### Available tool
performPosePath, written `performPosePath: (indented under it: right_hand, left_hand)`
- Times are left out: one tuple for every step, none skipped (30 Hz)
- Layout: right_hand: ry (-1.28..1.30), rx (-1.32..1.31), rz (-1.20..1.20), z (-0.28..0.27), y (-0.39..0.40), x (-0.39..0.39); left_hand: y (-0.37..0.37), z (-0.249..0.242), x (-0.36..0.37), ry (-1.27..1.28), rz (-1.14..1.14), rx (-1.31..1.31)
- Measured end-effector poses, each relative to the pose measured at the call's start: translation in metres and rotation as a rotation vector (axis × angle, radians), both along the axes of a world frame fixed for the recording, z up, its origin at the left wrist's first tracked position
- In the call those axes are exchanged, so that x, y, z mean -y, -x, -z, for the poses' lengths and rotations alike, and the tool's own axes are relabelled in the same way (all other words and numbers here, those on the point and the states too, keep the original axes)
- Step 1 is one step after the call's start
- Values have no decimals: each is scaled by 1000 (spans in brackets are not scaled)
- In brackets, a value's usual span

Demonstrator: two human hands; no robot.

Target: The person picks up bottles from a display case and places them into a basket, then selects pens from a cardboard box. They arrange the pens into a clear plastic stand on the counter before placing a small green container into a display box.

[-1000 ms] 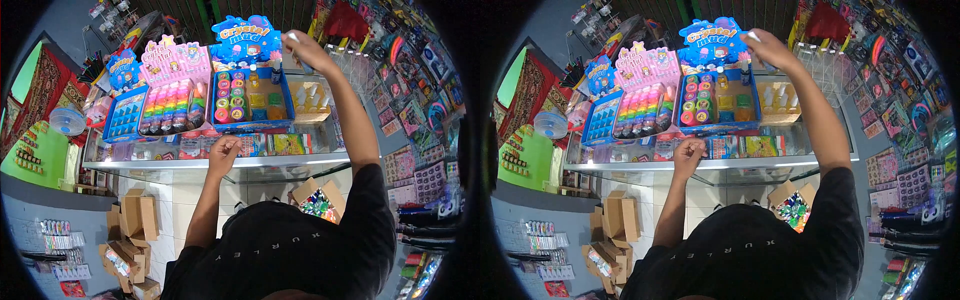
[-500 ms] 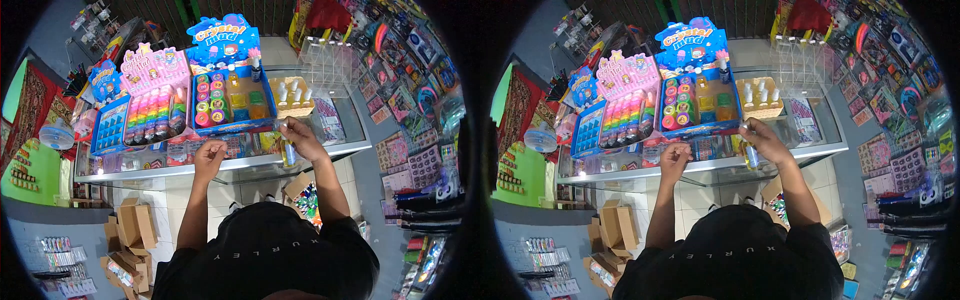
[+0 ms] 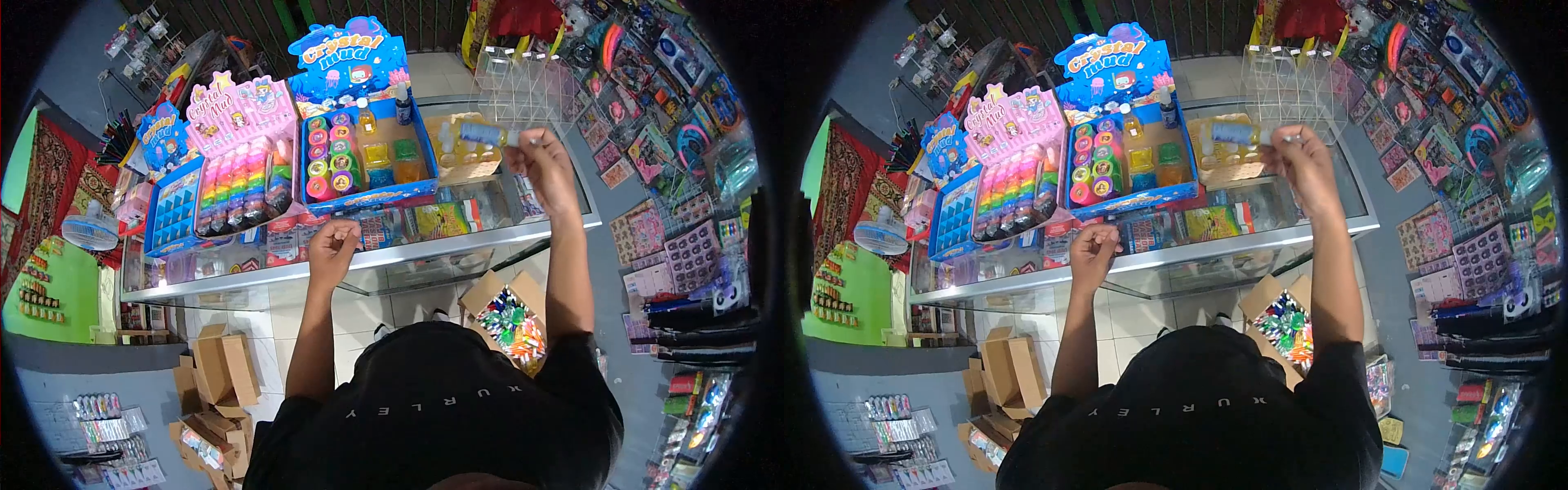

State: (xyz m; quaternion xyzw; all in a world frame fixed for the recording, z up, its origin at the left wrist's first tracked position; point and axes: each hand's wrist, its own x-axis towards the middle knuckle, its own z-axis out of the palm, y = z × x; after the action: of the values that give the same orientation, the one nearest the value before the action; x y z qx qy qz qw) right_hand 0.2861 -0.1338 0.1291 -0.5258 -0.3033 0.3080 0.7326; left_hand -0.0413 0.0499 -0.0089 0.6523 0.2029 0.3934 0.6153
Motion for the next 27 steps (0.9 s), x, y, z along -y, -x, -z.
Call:
performPosePath:
  right_hand:
    - [20, 106, 53, -7, -4, -2]
    - [41, 211, 106, -13, -8, -3]
    - [65, 316, 159, -18, -12, -5]
    - [68, 392, 169, -22, -17, -8]
    - [72, 469, 179, -24, -23, -11]
    - [76, 545, 189, -27, -28, -15]
    - [86, 642, 214, -32, -32, -19]
    - [122, 740, 243, -37, -35, -22]
    - [160, 838, 274, -42, -39, -26]
    - [198, 936, 306, -46, -44, -29]
    - [246, 974, 312, -47, -52, -35]
    - [261, 1031, 330, -49, -57, -40]
    - [275, 1088, 347, -50, -61, -46]
    - [288, 1146, 361, -51, -65, -52]
    - [322, 1098, 330, -51, -70, -58]
    - [338, 1103, 314, -49, -76, -64]
    - [353, 1108, 298, -47, -81, -71]
    - [367, 1114, 281, -45, -85, -77]
    - [377, 1137, 277, -43, -89, -82]
    - [386, 1160, 272, -42, -92, -87]
    - [395, 1182, 267, -43, -92, -91]
    - [411, 1194, 254, -44, -92, -93]
    - [428, 1206, 241, -45, -91, -95]
    - [445, 1217, 229, -47, -90, -96]
    - [460, 1236, 216, -46, -93, -99]
    - [476, 1255, 203, -43, -97, -102]
    - [493, 1274, 191, -40, -101, -105]
  left_hand:
    - [-1, -4, 2, -5, -4, -2]
    - [-1, -2, 1, -9, 2, -1]
    - [0, 2, -1, -12, 9, -1]
    - [0, 3, -2, -14, 16, -2]
    - [1, 3, -1, -18, 7, -2]
    - [0, 0, 0, -23, -1, -3]
    - [-1, -2, 2, -28, -7, -1]
    - [-1, -2, 2, -20, -6, -11]
    - [0, 0, 1, -12, -3, -21]
    - [1, 1, 0, -5, 0, -29]
    - [0, 1, 0, -4, -9, -27]
    - [0, 2, 0, -4, -21, -26]
    - [0, 1, 0, -4, -35, -24]
    - [0, 0, 1, -5, -37, -28]
    - [0, -2, 2, -5, -42, -32]
    - [0, -4, 3, -6, -48, -35]
    - [0, -3, 3, -12, -48, -30]
    - [0, -2, 2, -19, -49, -25]
    - [1, -2, 2, -26, -50, -20]
    - [1, -1, 1, -18, -53, -21]
    - [1, -2, 2, -10, -56, -21]
    - [2, -2, 2, -3, -59, -22]
    - [2, -1, 1, -5, -59, -18]
    - [2, -1, 1, -8, -58, -15]
    - [2, 0, 0, -11, -56, -11]
    - [2, 0, 0, -17, -59, -8]
    - [1, 1, 0, -22, -61, -6]
